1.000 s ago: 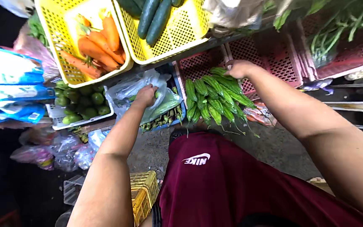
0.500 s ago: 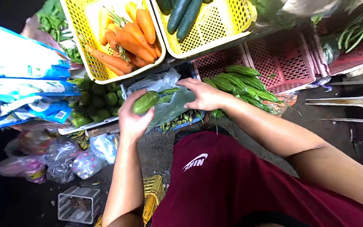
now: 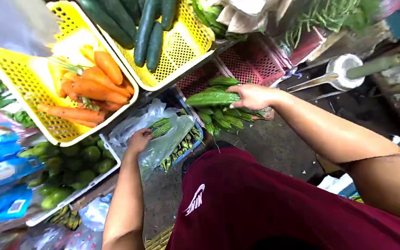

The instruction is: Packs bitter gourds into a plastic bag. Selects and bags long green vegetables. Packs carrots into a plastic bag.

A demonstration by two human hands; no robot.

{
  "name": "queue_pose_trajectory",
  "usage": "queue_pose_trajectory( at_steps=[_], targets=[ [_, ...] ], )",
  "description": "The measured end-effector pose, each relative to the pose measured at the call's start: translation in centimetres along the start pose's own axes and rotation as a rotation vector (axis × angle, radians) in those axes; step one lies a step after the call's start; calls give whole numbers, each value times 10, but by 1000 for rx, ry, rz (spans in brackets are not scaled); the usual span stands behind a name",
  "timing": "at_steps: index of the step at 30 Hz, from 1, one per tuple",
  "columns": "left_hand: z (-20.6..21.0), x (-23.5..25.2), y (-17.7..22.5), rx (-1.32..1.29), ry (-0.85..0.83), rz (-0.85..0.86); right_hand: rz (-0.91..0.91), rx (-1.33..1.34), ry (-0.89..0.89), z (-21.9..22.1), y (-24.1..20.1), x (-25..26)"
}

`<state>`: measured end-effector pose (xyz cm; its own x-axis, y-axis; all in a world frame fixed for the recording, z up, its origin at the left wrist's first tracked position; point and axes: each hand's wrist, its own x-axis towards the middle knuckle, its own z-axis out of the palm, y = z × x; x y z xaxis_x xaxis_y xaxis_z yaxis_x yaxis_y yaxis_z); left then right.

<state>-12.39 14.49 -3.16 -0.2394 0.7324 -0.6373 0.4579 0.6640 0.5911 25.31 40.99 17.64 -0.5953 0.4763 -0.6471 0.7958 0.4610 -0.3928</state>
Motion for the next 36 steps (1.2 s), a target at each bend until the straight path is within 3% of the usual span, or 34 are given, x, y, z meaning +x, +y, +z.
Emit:
queue_pose_trajectory(
  at_steps=[3,7,10,17,24,28,31,36],
  targets=[
    [24,33,-17,271,-92,-187,180,18,103,-3,54,30],
    [38,36,-7,444,-168,-320,257,-48,90,4,87,101],
    [30,24,12,521,-170,-334,289,-199,7,12,91,140],
    [1,-37,77,624,-101,-410,228,-489,-141,26,81,173],
    [-16,-99,113,646,195,-511,268,-596,-252,23,70,183],
    [-38,-128,131,633,307,-400,320,-607,-199,18,54,171],
    [-56,-155,142,704,310,-339,169,-488,-39,20,29,153],
    [-89,-205,145,708,327,-207,-309,-117,50,55,-56,110]
  ],
)
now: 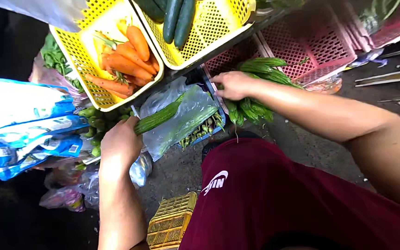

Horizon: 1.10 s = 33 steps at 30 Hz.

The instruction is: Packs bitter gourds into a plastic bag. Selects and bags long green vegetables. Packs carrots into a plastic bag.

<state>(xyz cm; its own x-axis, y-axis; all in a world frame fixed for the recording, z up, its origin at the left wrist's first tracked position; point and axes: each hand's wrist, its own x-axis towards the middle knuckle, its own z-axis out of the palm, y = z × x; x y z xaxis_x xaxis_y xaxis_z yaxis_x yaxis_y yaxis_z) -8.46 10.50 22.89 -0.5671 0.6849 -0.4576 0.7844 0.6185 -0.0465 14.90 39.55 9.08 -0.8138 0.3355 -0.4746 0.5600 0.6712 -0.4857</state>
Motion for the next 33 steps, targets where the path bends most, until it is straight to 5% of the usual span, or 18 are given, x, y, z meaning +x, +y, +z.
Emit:
queue_pose_trajectory(
  at_steps=[4,7,11,15,19,24,27,33],
  targets=[
    [-6,-37,-39,-207,98,38,-154,257,38,34,-72,7],
    [20,-42,-41,-563,17,22,12,699,-7,55,-99,-10],
    [77,-21,47,-946,-102,127,203,1373,-138,67,-118,-49],
    [103,17,127,-834,-163,313,506,1591,138,63,-76,-36],
    [124,105,101,-674,7,101,683,1393,179,22,2,-21],
    [190,216,43,-465,-130,-86,563,440,75,-22,81,4],
    [221,233,48,-382,-204,-140,502,150,-40,-15,122,31],
    [245,217,89,-320,146,-260,544,-150,-230,14,130,54]
  ],
)
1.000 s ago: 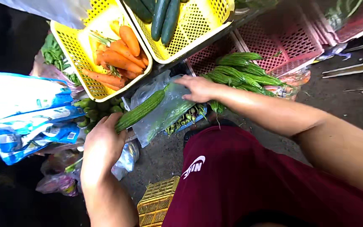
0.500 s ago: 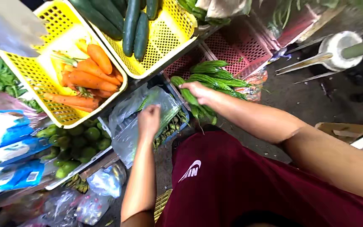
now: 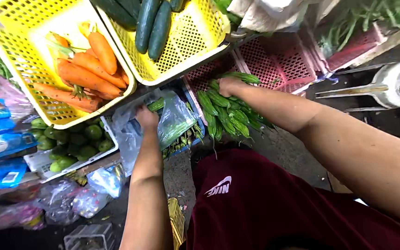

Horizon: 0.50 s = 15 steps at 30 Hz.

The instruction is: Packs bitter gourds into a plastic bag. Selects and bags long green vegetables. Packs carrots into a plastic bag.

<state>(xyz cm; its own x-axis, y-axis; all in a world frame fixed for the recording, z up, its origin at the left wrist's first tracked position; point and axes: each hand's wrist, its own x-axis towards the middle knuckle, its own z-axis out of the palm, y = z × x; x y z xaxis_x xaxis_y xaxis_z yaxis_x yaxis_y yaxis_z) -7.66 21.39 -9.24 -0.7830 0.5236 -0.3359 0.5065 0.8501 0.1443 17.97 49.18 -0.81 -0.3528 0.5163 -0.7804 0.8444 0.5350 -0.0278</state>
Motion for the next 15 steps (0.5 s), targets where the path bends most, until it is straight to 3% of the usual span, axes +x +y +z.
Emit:
queue_pose_trajectory(
  at_steps=[4,9,13,15],
  targets=[
    [-14,-8,0,-57,97,6,19,-110,-33,7,-1,15],
    [-7,10,-16,-5,-196,70,63,-250,-9,-11,-29,-21],
    [6,42,-34,93,-281,194,-255,-106,202,-16,-87,-58],
    [8,52,-38,144,-367,237,-485,-12,191,4,-135,-77]
  ],
)
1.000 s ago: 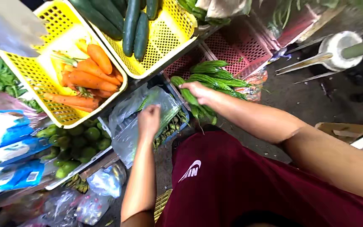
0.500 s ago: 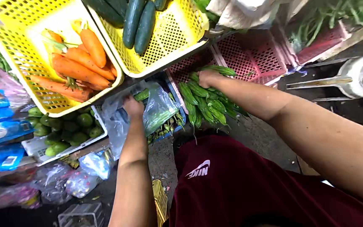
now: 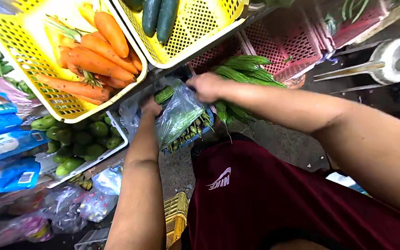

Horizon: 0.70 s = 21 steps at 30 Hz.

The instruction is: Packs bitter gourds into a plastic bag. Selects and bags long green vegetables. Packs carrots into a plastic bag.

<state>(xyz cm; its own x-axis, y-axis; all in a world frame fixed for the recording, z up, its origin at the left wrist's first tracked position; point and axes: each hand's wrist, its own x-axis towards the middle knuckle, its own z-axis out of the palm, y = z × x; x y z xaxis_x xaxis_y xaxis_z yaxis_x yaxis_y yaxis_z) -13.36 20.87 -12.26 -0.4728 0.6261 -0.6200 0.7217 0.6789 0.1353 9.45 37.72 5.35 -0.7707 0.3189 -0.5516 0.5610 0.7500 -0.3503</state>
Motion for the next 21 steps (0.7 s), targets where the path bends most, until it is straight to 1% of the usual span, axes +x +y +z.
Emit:
queue_pose_trajectory(
  at_steps=[2,3,5,7,10,13,15,18,19,21],
  targets=[
    [-4,4,-1,40,-86,45,-137,127,-55,29,-45,7],
    [-7,3,0,50,-123,76,-156,156,-99,44,-59,13],
    [-8,-7,1,42,-176,100,-118,132,-191,71,-70,21],
    [-14,-22,2,103,-193,118,-41,46,-247,82,-66,18],
    [-46,-58,-1,218,-240,181,-10,-38,-257,77,-50,-9],
    [-86,-123,-9,280,-228,268,-45,-48,-314,79,-45,-56],
    [-106,-167,-16,290,-179,337,-39,-5,-343,90,-43,-81],
    [-136,-221,-18,314,-131,397,20,147,-333,99,-35,-95],
    [-144,-234,-18,289,-144,400,52,218,-322,97,-31,-96],
    [-162,-257,-14,227,-257,375,136,366,-274,86,-26,-97]
  ],
)
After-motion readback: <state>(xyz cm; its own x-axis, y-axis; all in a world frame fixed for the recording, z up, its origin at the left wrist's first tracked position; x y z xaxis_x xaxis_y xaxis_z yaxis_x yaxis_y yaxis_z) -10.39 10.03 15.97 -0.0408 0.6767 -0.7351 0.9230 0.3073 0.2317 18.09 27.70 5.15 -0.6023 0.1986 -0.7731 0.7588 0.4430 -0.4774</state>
